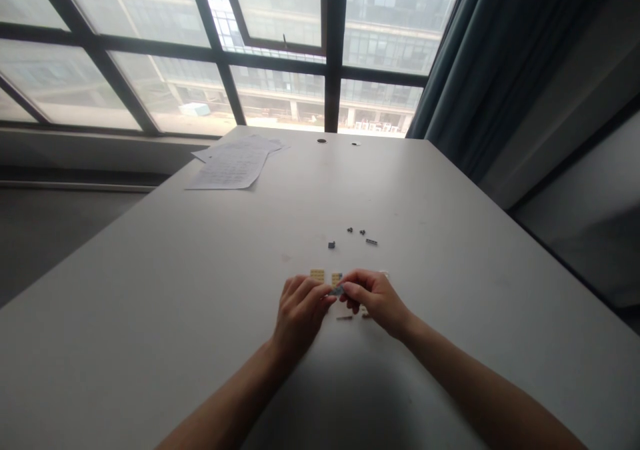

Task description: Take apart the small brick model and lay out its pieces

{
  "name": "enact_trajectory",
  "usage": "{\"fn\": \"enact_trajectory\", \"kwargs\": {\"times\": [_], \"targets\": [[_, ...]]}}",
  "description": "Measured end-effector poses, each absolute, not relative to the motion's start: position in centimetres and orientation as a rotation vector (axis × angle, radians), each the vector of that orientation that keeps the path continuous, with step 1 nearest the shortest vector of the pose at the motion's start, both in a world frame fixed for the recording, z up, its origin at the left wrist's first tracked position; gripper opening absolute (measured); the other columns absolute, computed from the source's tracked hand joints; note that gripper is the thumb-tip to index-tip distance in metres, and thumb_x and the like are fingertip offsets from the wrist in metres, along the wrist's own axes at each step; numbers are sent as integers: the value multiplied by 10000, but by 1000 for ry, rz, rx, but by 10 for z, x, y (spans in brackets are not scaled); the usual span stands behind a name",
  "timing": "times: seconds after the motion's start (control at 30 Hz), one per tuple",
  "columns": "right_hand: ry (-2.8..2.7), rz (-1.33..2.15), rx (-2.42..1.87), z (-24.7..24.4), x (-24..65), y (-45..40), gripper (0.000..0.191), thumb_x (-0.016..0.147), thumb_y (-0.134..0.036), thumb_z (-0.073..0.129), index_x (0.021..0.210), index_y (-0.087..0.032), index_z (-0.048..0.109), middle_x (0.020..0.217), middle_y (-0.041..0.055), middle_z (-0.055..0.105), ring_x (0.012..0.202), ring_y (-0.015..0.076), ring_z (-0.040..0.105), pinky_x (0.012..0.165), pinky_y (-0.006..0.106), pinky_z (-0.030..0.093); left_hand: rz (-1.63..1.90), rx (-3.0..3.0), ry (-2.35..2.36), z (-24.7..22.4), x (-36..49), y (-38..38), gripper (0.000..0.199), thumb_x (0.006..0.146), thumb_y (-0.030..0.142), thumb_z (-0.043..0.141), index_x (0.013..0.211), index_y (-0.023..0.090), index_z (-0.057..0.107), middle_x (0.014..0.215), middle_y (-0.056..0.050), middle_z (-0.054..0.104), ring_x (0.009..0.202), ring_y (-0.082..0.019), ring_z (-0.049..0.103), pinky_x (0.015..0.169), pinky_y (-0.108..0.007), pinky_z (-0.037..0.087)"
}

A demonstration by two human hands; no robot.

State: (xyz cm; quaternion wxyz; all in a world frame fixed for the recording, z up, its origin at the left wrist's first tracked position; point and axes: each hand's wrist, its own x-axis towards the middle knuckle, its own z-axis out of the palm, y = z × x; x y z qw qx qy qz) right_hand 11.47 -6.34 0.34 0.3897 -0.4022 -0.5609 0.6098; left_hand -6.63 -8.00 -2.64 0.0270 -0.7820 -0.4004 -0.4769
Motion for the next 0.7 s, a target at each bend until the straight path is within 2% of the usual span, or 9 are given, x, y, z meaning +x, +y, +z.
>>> {"fn": "enact_trajectory", "kwargs": {"times": [0.1, 0.3, 0.47, 0.7], "targets": [[-1599, 1409, -1037, 7, 121, -64, 199, 791, -271, 623, 961, -183, 673, 688, -7, 637, 557, 107, 552, 532, 233, 463, -1459, -2434, -1226, -25, -65, -81, 109, 903, 249, 553, 849, 195, 631, 736, -24, 632, 724, -164, 533, 724, -317, 417], [-1911, 1079, -1153, 17, 137, -73, 115, 736, -148, 625, 789, -193, 716, 653, -7, 661, 578, 116, 550, 563, 231, 444, -1460, -2525, -1133, -26, -63, -82, 49, 866, 245, 621, 845, 201, 627, 749, -13, 644, 733, -160, 532, 733, -315, 411], [-1830, 1016, -1312, 12, 161, -79, 103, 734, -161, 622, 803, -199, 688, 726, 4, 690, 630, 139, 597, 597, 242, 465, -1339, -2656, -1033, -24, -61, -85, 164, 897, 333, 570, 933, 183, 627, 855, -57, 662, 829, -192, 561, 784, -347, 421], [-1834, 945, -1619, -7, 196, -87, 131, 740, -186, 587, 807, -194, 699, 682, 10, 686, 622, 163, 616, 591, 259, 456, -847, -2848, -802, -20, -50, -94, 432, 884, 500, 532, 1173, 184, 588, 1137, -95, 653, 1091, -260, 541, 970, -416, 355]]}}
